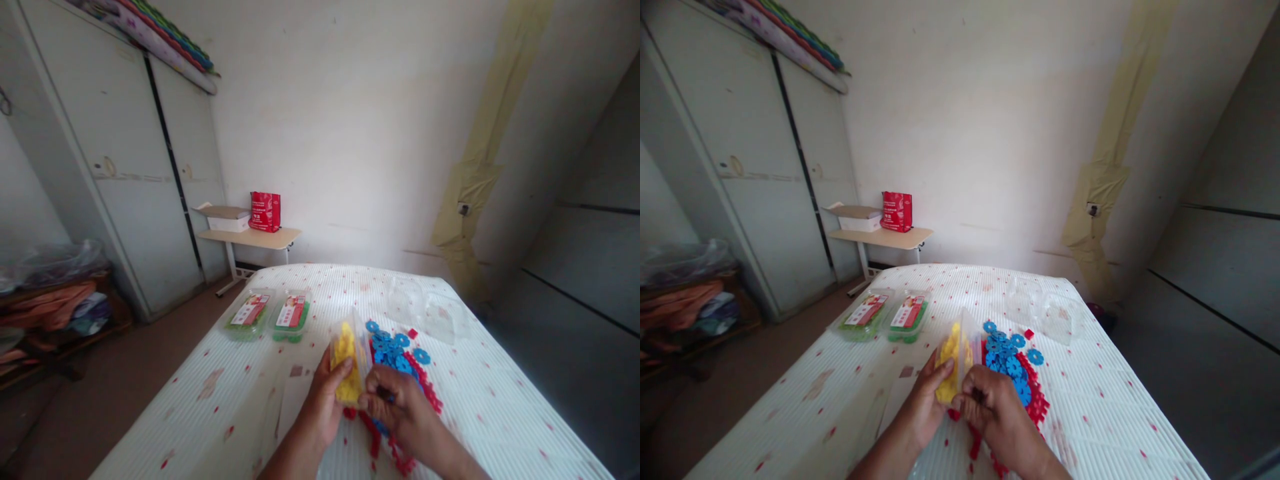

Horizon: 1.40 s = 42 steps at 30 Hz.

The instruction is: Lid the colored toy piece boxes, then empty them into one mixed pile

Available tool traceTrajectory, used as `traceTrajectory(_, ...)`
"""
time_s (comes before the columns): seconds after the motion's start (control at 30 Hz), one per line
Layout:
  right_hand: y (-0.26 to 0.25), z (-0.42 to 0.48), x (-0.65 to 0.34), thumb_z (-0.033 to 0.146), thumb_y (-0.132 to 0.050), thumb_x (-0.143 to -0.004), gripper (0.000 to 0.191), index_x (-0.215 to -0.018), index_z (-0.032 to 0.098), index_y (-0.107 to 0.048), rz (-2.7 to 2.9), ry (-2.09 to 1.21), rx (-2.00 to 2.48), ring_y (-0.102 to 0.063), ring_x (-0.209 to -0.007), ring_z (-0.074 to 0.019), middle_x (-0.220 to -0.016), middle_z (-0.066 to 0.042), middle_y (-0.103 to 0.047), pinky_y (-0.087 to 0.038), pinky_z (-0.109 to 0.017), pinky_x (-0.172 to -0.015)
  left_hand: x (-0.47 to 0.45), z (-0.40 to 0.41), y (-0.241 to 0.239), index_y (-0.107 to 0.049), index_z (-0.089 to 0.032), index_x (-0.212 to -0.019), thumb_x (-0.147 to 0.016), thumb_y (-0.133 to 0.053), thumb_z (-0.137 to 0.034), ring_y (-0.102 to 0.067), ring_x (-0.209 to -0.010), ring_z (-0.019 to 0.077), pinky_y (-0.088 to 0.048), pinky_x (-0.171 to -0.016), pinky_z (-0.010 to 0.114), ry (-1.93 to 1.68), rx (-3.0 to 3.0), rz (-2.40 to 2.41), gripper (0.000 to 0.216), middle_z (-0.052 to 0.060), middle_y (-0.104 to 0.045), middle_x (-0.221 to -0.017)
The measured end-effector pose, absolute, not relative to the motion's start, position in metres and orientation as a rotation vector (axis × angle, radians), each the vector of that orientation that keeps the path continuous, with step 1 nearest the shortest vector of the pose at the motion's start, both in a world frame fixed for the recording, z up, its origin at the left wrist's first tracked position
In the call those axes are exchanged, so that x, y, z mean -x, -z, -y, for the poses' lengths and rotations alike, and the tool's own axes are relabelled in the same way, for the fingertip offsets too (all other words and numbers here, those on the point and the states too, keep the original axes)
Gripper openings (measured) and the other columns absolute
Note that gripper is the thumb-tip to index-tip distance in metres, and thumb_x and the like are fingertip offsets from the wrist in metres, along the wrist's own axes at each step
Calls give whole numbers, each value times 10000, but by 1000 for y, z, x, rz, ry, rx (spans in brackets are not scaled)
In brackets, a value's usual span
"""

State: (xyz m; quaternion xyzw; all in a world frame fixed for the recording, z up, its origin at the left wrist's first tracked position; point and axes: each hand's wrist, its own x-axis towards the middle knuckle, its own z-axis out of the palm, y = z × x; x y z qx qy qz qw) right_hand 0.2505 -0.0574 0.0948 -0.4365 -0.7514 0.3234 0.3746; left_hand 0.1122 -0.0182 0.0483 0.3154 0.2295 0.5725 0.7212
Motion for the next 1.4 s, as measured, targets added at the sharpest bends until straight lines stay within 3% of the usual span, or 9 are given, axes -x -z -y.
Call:
traceTrajectory(0.13, -92, 50, -260, 459, -563, -813, 325, -682, 196, -426, 1754, -1123, 1017, -375, -576, -93, -628, 45, -410, -318, -204, -517, -109, 13, -42, -610, -201, -1035, -712, -693, -303, -645, -873, 202, -473, -775, 296, -1227, -663, -496, 349, 51, -688, -966)
traceTrajectory(0.23, -94, 48, -264, 415, -558, -804, 284, -674, 195, -434, 1744, -1142, 1039, -390, -583, -100, -625, 40, -422, -333, -216, -535, -107, 13, -40, -619, -201, -1017, -723, -677, -314, -643, -881, 204, -468, -807, 312, -1210, -623, -488, 320, 49, -693, -950)
traceTrajectory(0.4, -96, 53, -258, 235, -510, -747, 180, -598, 202, -415, 1830, -660, 1398, -409, -529, -100, -564, 45, -436, -301, -209, -490, -111, 14, -43, -579, -227, -1106, -728, -678, -297, -640, -921, 212, -480, -809, 313, -1233, -641, -554, 397, 49, -685, -1000)
traceTrajectory(0.57, -80, 51, -256, 265, -451, -769, 88, -716, 206, -492, 1693, -156, 1610, -510, -504, -136, -588, 12, -549, -359, -235, -499, -118, 14, -56, -517, -225, -1209, -770, -640, -303, -615, -1012, 226, -486, -816, 299, -1280, -687, -614, 463, 80, -657, -1096)
traceTrajectory(0.67, -74, 46, -258, 289, -439, -783, 183, -906, 193, -533, 1632, -261, 1623, -577, -540, -155, -675, -9, -629, -407, -240, -505, -122, 12, -59, -509, -211, -1223, -757, -652, -299, -610, -1030, 238, -488, -819, 297, -1307, -663, -621, 496, 96, -649, -1119)
traceTrajectory(0.8, -69, 41, -262, 264, -450, -775, 342, -1090, 187, -557, 1670, -432, 1568, -649, -740, -180, -921, -51, -686, -476, -261, -665, -123, 9, -56, -499, -218, -1240, -738, -669, -296, -613, -1027, 241, -493, -813, 295, -1323, -636, -613, 536, 96, -634, -1156)
traceTrajectory(0.87, -66, 39, -262, 235, -447, -775, 403, -1165, 186, -536, 1685, -486, 1569, -658, -741, -182, -916, -52, -696, -479, -260, -682, -123, 8, -54, -530, -210, -1203, -747, -657, -310, -622, -1006, 238, -499, -796, 292, -1300, -644, -615, 485, 93, -649, -1127)
traceTrajectory(1.1, -53, 35, -261, 163, -374, -816, 357, -1116, 151, -567, 1722, -309, 1619, -670, -714, -196, -824, -84, -705, -460, -241, -620, -127, 10, -58, -576, -214, -1132, -741, -646, -324, -647, -921, 205, -506, -731, 258, -1293, -683, -653, 412, 70, -673, -1068)
traceTrajectory(1.4, -66, 35, -272, 142, -408, -764, 335, -1045, 143, -591, 1749, -416, 1520, -635, -657, -171, -757, -52, -697, -460, -238, -590, -127, 6, -64, -642, -202, -982, -654, -660, -329, -668, -777, 201, -502, -615, 255, -1239, -663, -810, 352, 35, -713, -851)
